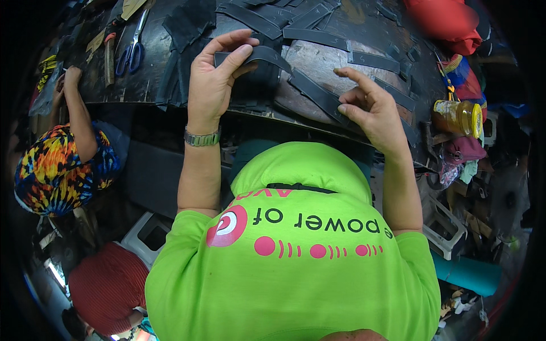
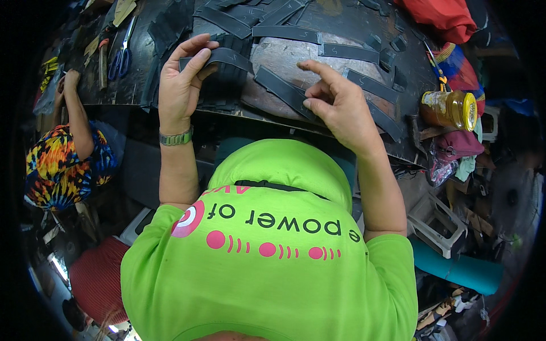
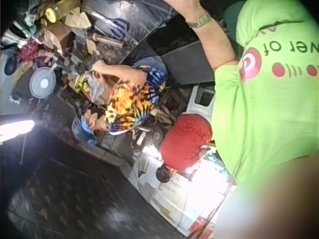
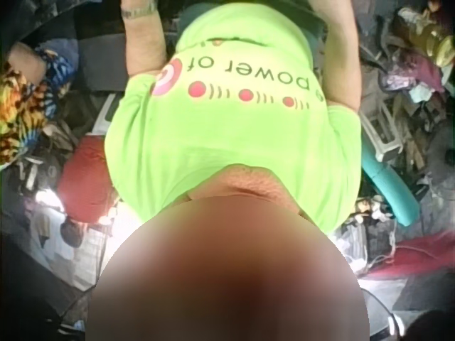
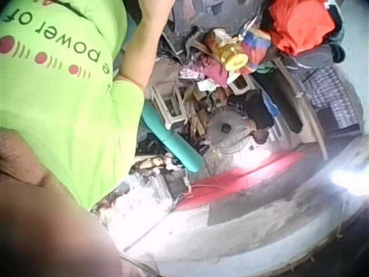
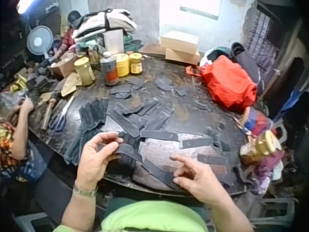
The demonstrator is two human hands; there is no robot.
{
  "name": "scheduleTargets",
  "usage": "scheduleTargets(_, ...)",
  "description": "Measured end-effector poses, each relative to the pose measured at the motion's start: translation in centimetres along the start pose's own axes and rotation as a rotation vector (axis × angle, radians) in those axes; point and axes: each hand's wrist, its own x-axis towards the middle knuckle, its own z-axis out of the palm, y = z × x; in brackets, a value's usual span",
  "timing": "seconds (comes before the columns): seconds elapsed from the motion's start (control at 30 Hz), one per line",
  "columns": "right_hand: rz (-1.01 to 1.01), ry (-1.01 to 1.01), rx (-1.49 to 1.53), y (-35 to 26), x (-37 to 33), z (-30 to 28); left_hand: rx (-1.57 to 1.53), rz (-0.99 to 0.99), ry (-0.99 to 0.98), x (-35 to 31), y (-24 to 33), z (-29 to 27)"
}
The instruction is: The person handles small black rubber pieces on a workbench, aligns them, and uses scissors to trim edges. They repeatedly pick up pieces, compare sizes, and cut them to match a target length.
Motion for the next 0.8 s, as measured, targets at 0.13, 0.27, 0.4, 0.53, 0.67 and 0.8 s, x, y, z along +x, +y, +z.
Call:
scheduleTargets(0.13, -0.044, 0.046, -0.248, -0.3, -0.9, 0.6, -0.041, 0.03, -0.066, 0.2, 0.7, 0.1)
scheduleTargets(0.27, -0.179, 0.149, -0.455, -0.6, -1.1, 0.8, 0.049, 0.046, -0.184, 1.3, 0.6, 2.1)
scheduleTargets(0.4, -0.245, 0.293, -0.435, -0.2, -1.9, 0.0, 0.321, 0.134, -0.251, 2.9, -1.2, 4.7)
scheduleTargets(0.53, -0.218, 0.462, -0.431, 0.6, -2.5, -2.7, 0.779, 0.181, -0.278, 3.5, -2.9, 6.7)
scheduleTargets(0.67, -0.185, 0.598, -0.561, 1.9, -3.2, -5.2, 0.911, 0.259, -0.27, 3.2, -3.0, 7.4)
scheduleTargets(0.8, -0.173, 0.649, -0.652, 2.8, -3.2, -7.8, 0.963, 0.223, -0.348, 3.4, -1.8, 7.3)
